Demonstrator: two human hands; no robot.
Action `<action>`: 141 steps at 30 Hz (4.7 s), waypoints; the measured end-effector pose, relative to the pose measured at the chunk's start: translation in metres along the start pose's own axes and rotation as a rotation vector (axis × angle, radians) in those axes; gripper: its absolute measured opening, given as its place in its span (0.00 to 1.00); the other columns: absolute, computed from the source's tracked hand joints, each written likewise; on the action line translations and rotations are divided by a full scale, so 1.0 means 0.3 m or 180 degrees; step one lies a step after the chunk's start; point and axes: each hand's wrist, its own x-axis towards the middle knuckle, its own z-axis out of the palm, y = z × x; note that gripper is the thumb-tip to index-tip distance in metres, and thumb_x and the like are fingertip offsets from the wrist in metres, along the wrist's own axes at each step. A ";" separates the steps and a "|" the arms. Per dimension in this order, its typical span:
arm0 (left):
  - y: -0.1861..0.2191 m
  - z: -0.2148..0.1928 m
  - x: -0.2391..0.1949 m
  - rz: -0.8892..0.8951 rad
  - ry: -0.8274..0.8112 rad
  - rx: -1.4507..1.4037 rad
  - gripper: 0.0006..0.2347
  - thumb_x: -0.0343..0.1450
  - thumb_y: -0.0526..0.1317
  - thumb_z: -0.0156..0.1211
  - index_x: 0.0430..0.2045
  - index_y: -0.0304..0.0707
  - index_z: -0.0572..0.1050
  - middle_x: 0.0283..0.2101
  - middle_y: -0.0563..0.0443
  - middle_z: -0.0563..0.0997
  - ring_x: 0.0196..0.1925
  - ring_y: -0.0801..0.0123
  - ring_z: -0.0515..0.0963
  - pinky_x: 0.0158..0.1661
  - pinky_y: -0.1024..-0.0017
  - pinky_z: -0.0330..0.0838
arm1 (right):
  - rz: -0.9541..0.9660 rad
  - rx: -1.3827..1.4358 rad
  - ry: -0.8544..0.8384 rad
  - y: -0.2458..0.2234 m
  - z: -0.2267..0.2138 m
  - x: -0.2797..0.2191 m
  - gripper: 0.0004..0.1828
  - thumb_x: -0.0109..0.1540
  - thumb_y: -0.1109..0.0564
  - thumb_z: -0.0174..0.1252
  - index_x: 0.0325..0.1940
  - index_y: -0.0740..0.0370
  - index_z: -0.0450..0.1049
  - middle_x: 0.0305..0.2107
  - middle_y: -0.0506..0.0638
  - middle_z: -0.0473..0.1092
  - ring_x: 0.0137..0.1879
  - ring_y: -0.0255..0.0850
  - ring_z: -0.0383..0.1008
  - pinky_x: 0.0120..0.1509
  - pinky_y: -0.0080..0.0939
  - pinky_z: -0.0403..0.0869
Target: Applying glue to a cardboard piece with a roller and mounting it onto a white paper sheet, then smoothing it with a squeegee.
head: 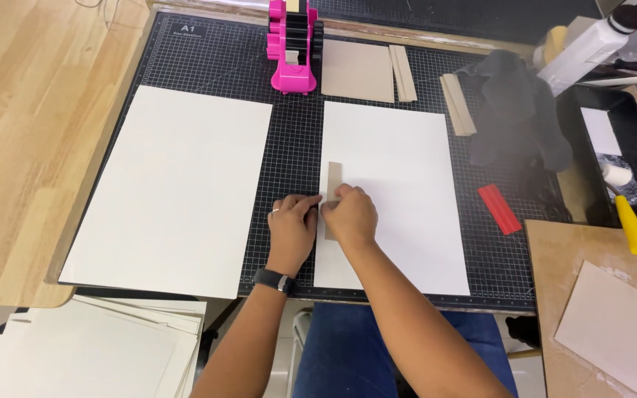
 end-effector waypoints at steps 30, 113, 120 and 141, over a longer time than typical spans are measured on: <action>-0.013 0.014 -0.021 0.0071 -0.0109 -0.0105 0.14 0.69 0.34 0.60 0.45 0.54 0.84 0.47 0.60 0.76 0.57 0.62 0.71 0.56 0.64 0.62 | -0.0234 -0.0520 -0.0178 -0.076 -0.040 -0.037 0.18 0.55 0.53 0.65 0.46 0.64 0.81 0.34 0.59 0.75 0.45 0.59 0.81 0.48 0.52 0.80; 1.153 0.820 -0.621 0.0158 -0.2652 -0.1276 0.37 0.69 0.39 0.46 0.75 0.46 0.36 0.72 0.46 0.64 0.72 0.51 0.58 0.67 0.57 0.54 | 0.2672 0.0905 0.3512 1.417 -1.059 -1.019 0.25 0.59 0.54 0.63 0.58 0.59 0.64 0.54 0.53 0.57 0.57 0.43 0.60 0.62 0.47 0.63; 1.194 0.878 -0.616 -0.0473 -0.2521 -0.1649 0.36 0.70 0.41 0.51 0.75 0.46 0.45 0.51 0.57 0.81 0.60 0.66 0.71 0.63 0.67 0.62 | 0.3014 0.1305 0.3310 1.426 -1.078 -1.032 0.27 0.58 0.55 0.64 0.59 0.54 0.63 0.55 0.50 0.54 0.58 0.37 0.61 0.65 0.40 0.63; 1.200 0.984 -0.690 -0.0503 -0.2862 -0.1252 0.38 0.69 0.48 0.57 0.76 0.51 0.46 0.67 0.47 0.72 0.71 0.45 0.66 0.68 0.46 0.56 | 0.2133 -0.1091 0.2210 1.567 -0.929 -0.973 0.11 0.64 0.52 0.62 0.50 0.40 0.82 0.48 0.46 0.69 0.59 0.51 0.66 0.62 0.63 0.70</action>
